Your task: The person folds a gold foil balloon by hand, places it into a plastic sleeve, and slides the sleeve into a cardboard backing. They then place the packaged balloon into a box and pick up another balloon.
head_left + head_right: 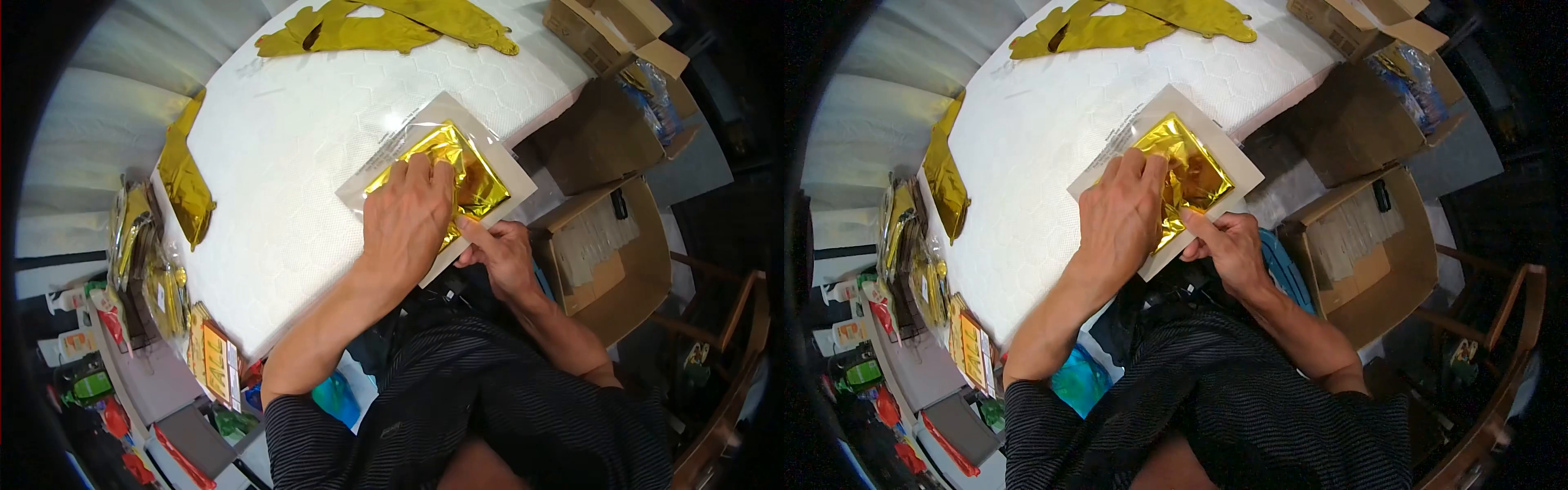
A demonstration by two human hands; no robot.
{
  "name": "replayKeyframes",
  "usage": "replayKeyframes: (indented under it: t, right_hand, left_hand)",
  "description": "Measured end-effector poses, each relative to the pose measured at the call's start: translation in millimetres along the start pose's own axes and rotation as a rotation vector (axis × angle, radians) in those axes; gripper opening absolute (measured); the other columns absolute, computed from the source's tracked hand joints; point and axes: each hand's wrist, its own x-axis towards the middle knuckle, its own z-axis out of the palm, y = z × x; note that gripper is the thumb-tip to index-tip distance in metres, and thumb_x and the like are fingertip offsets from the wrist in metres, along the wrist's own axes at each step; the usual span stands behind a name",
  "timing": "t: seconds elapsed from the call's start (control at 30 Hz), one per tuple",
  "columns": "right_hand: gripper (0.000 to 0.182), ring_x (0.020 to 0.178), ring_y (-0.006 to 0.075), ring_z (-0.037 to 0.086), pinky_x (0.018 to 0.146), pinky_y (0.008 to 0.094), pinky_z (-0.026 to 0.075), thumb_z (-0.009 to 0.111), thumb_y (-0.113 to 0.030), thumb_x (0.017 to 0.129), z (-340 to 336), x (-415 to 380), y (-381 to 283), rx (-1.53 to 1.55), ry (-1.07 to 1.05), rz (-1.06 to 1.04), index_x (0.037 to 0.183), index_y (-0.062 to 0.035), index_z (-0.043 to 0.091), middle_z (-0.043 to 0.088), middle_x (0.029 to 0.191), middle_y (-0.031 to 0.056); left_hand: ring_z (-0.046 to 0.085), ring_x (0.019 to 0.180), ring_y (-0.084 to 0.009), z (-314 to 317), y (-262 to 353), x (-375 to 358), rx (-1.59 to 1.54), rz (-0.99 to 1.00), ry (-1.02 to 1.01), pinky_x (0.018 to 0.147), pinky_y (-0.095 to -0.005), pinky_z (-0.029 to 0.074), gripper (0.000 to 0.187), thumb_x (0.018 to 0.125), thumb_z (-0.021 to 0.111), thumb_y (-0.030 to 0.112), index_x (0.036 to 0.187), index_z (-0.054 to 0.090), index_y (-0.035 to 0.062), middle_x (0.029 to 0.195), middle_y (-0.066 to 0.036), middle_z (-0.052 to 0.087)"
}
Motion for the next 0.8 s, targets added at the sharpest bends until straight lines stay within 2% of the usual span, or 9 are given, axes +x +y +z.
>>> replayKeyframes:
  t: [0.27, 0.43, 0.7, 0.8]
  right_hand:
    - [0.027, 0.060, 0.0112, 0.064, 0.060, 0.0291, 0.061, 0.073, -0.020, 0.100, 1, 0, 3, -0.018, -0.038, -0.003, 0.091, 0.0055, 0.075, 0.069, 0.073, 0.0075]
    - [0.026, 0.061, 0.0114, 0.065, 0.061, 0.0290, 0.061, 0.072, -0.020, 0.100, -4, 0, 4, -0.049, -0.019, 0.007, 0.093, 0.0056, 0.075, 0.069, 0.074, 0.0072]
    - [0.026, 0.065, 0.0121, 0.069, 0.064, 0.0292, 0.063, 0.070, -0.020, 0.102, 3, -1, -1, 0.022, -0.051, 0.024, 0.104, 0.0062, 0.072, 0.071, 0.083, 0.0090]
    - [0.028, 0.068, 0.0140, 0.071, 0.065, 0.0293, 0.063, 0.070, -0.022, 0.102, 4, -7, -6, 0.082, -0.072, 0.037, 0.104, 0.0064, 0.071, 0.072, 0.083, 0.0103]
  left_hand:
    - [0.065, 0.087, -0.0278, 11, 0, 13, -0.020, 0.020, 0.037, 0.058, -0.0393, 0.054, 0.016, 0.082, 0.067, 0.010, 0.096, 0.062, 0.0048, 0.091, -0.010, 0.059]
    - [0.066, 0.089, -0.0265, 7, 0, 9, -0.095, 0.106, 0.015, 0.065, -0.0389, 0.055, 0.021, 0.083, 0.067, 0.014, 0.103, 0.067, 0.0081, 0.091, -0.008, 0.060]
    - [0.065, 0.087, -0.0281, 12, -6, 7, -0.119, 0.071, 0.041, 0.067, -0.0413, 0.054, 0.019, 0.084, 0.067, 0.013, 0.102, 0.067, 0.0070, 0.089, -0.009, 0.059]
    - [0.065, 0.086, -0.0285, 11, -12, 6, -0.139, 0.054, 0.059, 0.067, -0.0420, 0.054, 0.016, 0.085, 0.066, 0.011, 0.101, 0.066, 0.0062, 0.087, -0.010, 0.059]
